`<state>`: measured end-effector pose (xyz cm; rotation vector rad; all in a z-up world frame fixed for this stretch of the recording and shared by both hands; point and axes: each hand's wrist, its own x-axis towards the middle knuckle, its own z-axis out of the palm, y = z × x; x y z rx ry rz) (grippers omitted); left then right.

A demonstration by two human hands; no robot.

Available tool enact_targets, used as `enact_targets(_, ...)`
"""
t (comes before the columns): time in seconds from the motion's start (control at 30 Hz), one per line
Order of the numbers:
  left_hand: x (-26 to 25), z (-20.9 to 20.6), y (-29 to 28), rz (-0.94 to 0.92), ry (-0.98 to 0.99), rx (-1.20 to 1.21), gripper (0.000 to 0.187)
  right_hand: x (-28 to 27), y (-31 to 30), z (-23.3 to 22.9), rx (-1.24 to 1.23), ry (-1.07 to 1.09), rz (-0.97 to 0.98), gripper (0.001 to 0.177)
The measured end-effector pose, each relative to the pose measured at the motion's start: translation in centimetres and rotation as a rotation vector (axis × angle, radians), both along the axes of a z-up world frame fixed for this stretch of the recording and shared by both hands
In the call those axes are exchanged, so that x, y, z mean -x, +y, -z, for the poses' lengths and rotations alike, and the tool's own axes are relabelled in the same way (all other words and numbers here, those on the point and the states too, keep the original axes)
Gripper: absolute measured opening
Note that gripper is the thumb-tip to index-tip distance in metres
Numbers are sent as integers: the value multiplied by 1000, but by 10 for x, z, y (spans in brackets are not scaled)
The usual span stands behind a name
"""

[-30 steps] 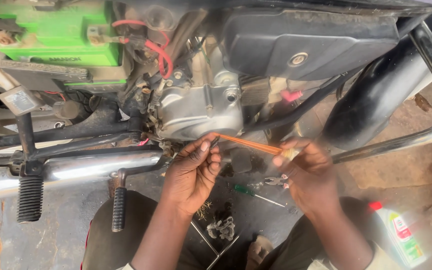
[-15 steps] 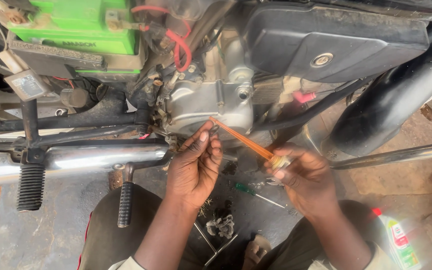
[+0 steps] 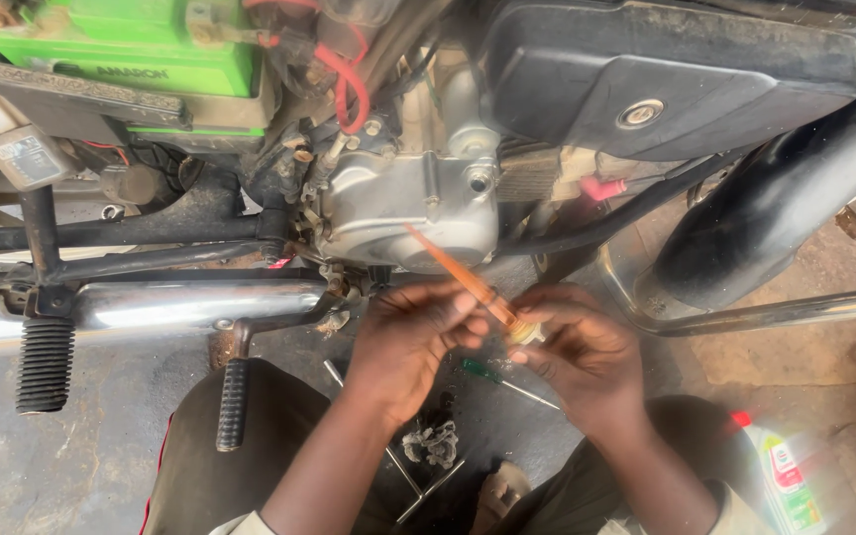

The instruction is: Repairing and servicing various engine components on a motorcycle.

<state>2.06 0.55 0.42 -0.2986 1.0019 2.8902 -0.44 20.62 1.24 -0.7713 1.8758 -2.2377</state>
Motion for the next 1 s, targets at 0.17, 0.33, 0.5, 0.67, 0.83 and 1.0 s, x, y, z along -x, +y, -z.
enact_targets(0.17,-7,0,16,53,63,294,14,-2,-2,6,34,70,81,49)
enact_targets(0.33,-13,-8,23,-62,189,608,15,1,2,8,-141,242,145,44)
enact_targets(0.5,-17,-36,17,-83,600,842,35,-3,5,6,-48,212,201,42)
enact_targets(0.67,-18,-37,12,-49,697,879,35,-11,5,-1,-116,345,212,42)
enact_targets(0.83,-17,-22,6,-13,703,811,29,2,14,-10,-317,559,195,44)
enact_targets(1.0,-15,-23,-1,62,631,694,26,11,25,-10,-183,360,-11,27)
